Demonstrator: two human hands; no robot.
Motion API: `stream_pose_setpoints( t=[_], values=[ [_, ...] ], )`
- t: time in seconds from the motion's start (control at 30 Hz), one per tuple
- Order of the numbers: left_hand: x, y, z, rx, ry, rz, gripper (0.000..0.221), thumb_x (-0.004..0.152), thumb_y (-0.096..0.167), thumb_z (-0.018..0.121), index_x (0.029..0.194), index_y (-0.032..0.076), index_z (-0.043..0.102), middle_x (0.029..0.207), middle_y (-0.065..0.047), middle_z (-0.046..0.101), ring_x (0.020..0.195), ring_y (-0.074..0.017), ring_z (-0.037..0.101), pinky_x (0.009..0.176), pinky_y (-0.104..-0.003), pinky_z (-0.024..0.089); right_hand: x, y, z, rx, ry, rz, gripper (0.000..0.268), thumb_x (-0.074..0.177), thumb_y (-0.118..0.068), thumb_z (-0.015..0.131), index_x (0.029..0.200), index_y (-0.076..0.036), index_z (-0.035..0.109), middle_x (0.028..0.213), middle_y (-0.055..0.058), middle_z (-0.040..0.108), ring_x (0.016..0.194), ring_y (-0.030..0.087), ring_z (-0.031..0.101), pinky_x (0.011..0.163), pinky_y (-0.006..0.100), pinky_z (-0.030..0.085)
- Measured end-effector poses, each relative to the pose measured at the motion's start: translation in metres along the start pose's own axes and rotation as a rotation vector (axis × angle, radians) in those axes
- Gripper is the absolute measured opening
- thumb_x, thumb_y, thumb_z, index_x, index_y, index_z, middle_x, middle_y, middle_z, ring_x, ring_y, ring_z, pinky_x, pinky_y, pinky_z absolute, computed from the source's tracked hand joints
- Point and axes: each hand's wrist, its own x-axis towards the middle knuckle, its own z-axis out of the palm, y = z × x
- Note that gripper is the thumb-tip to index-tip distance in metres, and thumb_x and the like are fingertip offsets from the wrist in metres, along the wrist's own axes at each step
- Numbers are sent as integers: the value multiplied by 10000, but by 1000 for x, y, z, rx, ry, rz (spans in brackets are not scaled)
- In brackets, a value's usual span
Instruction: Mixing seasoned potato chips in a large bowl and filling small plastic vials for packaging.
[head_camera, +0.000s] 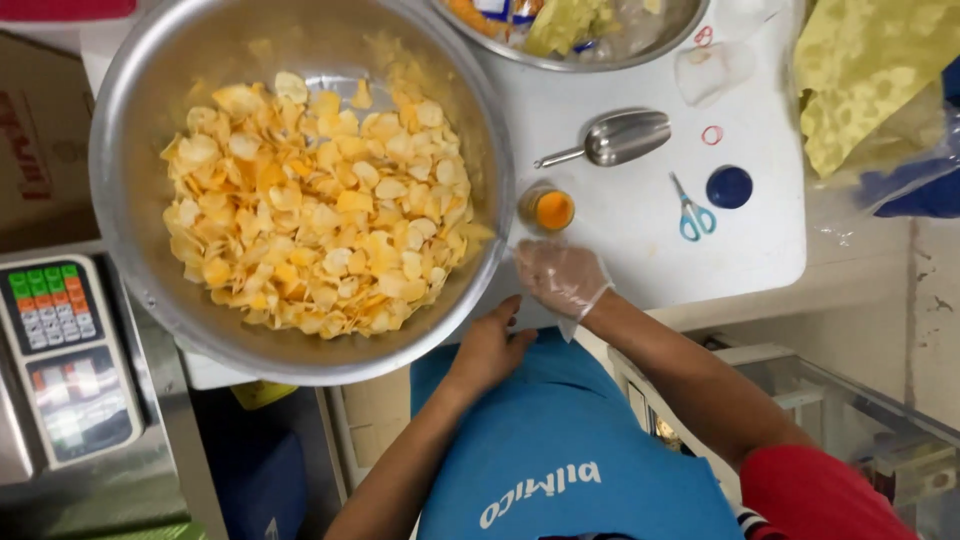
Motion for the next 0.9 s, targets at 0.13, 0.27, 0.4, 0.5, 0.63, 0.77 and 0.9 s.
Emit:
stream_pose_setpoints(
  t=[0.13, 0.27, 0.4, 0.5, 0.63, 0.77, 0.9],
  values=[
    [22, 39, 5, 24, -39, -20, 720, 982, 317, 658, 1546, -39, 384, 1460, -307, 520, 1375, -408, 514, 1139, -503, 443, 14, 103, 0, -100, 200, 385, 387, 935, -319, 730, 675, -51, 626, 555, 179, 605, 553, 409, 663, 426, 499, 475],
    [34, 68, 1, 7, 35, -14, 770, 991, 337, 639, 1587, -20, 307, 1483, -287, 496, 1386, -385, 499, 1149, -479, 426, 54, 203, -25, 3, 109, 575, 212, 1001, -184, 666, 836, -82, 582, 644, 156, 648, 695, 426, 721, 576, 533, 531],
    [52, 36, 19, -1, 157, 102, 793, 933, 289, 694, 1565, 19, 300, 1523, -243, 473, 1377, -418, 487, 1105, -515, 438, 131, 233, -58, 74, -177, 719, 190, 1076, -184, 479, 970, -66, 583, 866, 175, 680, 817, 395, 649, 656, 524, 525],
    [58, 35, 24, -54, 186, 81, 825, 937, 261, 710, 1575, 17, 246, 1584, -254, 373, 1452, -439, 384, 1156, -538, 370, 164, 262, -23, -198, -531, 820, 366, 1107, -88, 390, 1461, -40, 474, 983, 174, 700, 848, 339, 712, 595, 456, 628],
    [77, 18, 38, -75, 253, 91, 948, 910, 243, 754, 1593, -29, 154, 1651, -289, 230, 1525, -450, 238, 1230, -503, 233, 138, 266, 6, -225, -320, 533, 366, 1096, -341, 456, 1211, -110, 715, 1173, 195, 669, 1038, 384, 643, 793, 486, 531],
    [99, 14, 49, -56, 281, 47, 972, 869, 238, 807, 1584, -10, 197, 1634, -254, 307, 1508, -412, 306, 1228, -481, 261, 49, 212, -48, 108, 49, 395, 315, 1104, -146, 589, 806, -66, 523, 780, 234, 560, 718, 472, 557, 603, 602, 386],
    [112, 24, 46, -158, 283, 9, 924, 901, 100, 777, 1611, -23, 198, 1620, -281, 280, 1512, -411, 279, 1259, -516, 215, -83, 277, 2, -9, -13, 761, 196, 963, -231, 723, 1128, -135, 766, 931, 148, 704, 925, 363, 724, 781, 464, 602]
  ],
)
